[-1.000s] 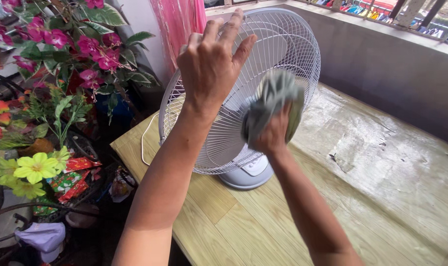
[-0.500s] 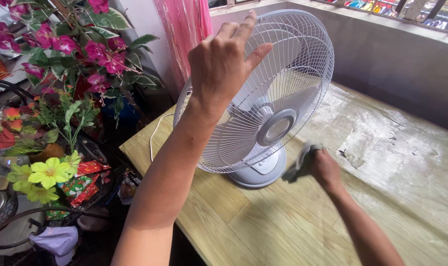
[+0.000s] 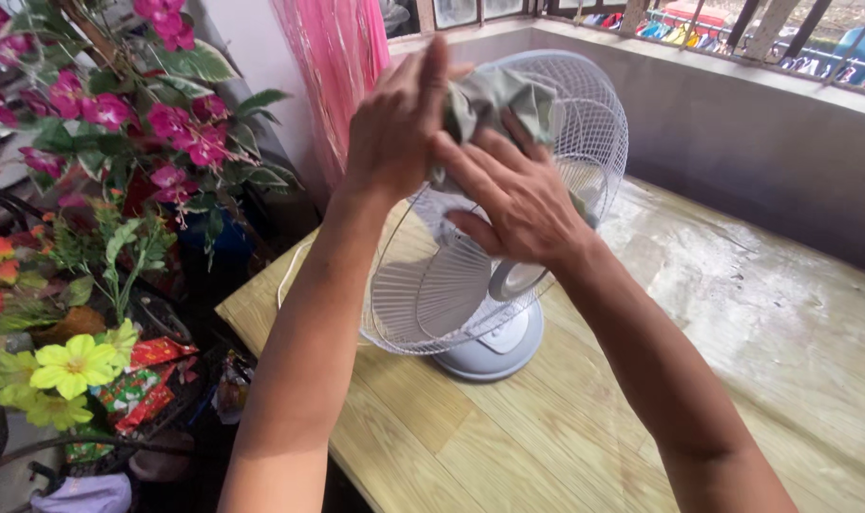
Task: The person assembles a table fan by attaching the front grille, inserting the fan blades, and securing the rear grille. They wipe the rear grille with a cloth before installation. The fan is fully reassembled by the end of the clip.
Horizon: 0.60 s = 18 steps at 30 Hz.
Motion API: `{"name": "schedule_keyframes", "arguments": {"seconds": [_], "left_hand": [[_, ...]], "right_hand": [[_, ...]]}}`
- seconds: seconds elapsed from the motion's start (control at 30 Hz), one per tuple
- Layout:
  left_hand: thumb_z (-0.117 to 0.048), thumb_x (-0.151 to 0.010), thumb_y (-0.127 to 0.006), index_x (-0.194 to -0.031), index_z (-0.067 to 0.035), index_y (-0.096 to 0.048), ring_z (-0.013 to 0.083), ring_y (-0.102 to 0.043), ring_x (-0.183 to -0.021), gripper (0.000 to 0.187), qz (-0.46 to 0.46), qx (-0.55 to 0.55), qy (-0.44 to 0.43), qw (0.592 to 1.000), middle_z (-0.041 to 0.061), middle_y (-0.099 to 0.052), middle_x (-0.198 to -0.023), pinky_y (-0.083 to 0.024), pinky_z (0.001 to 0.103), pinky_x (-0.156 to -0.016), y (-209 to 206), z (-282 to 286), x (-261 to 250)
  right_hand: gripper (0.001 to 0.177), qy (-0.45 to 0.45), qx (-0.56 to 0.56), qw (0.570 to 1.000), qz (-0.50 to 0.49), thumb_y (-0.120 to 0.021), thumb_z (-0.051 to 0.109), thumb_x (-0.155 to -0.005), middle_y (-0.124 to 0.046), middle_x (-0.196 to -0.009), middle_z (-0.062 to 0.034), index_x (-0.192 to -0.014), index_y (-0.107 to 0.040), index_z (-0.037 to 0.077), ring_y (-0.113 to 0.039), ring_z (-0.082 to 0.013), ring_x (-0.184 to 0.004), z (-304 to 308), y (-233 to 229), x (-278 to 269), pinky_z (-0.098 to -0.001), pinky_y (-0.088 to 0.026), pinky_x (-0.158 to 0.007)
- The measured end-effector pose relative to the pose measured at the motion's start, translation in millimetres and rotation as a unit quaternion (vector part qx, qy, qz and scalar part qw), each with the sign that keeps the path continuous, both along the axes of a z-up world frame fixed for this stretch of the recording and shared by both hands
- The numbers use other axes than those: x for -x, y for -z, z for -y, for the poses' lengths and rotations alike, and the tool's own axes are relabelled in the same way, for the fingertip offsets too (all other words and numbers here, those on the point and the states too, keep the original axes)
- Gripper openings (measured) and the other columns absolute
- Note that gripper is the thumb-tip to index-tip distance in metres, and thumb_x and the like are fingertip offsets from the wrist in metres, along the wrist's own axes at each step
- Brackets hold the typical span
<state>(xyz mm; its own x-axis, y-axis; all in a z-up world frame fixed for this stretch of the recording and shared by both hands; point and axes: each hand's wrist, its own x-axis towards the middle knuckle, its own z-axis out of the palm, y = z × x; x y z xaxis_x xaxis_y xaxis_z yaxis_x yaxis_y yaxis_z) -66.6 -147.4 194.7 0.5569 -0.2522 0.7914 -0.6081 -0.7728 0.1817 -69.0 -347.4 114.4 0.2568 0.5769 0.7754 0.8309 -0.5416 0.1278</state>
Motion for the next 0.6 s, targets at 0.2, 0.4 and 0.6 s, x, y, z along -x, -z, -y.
{"name": "schedule_keyframes", "arguments": {"seconds": [0.2,0.4,0.6], "left_hand": [[-0.07,-0.102,-0.004,-0.11,-0.006,-0.07,0.027,-0.068,-0.101,0.092,-0.105,0.014,-0.005,0.994,0.012,-0.067,-0.099,-0.056,0.043,-0.09,2,-6,3],[-0.07,-0.104,-0.021,-0.113,-0.008,-0.07,0.0327,-0.068,-0.102,0.079,-0.009,-0.055,-0.051,0.997,0.014,-0.07,-0.107,-0.056,0.049,-0.08,3,10,-1],[-0.068,-0.102,-0.054,-0.125,-0.009,-0.061,0.0325,-0.077,-0.085,0.064,-0.038,-0.104,-0.068,0.991,0.014,-0.075,-0.102,-0.062,0.046,-0.068,1,5,7]], "right_hand": [[0.03,0.027,-0.233,0.971,-0.047,-0.048,0.027,-0.119,-0.07,-0.139,-0.0147,-0.139,-0.062,0.01,-0.065,-0.032,-0.129,39,-30,-62,-0.0438,-0.052,-0.111],[0.033,0.041,-0.34,0.902,-0.262,-0.045,0.03,-0.118,-0.064,-0.102,-0.0183,-0.13,-0.066,0.008,-0.06,-0.0264,-0.091,42,-41,-52,-0.0378,-0.045,-0.079],[0.028,0.019,-0.168,0.985,0.027,-0.053,0.019,-0.109,-0.069,-0.116,-0.0187,-0.124,-0.066,-0.001,-0.064,-0.0356,-0.107,13,-49,-39,-0.047,-0.049,-0.093]]}}
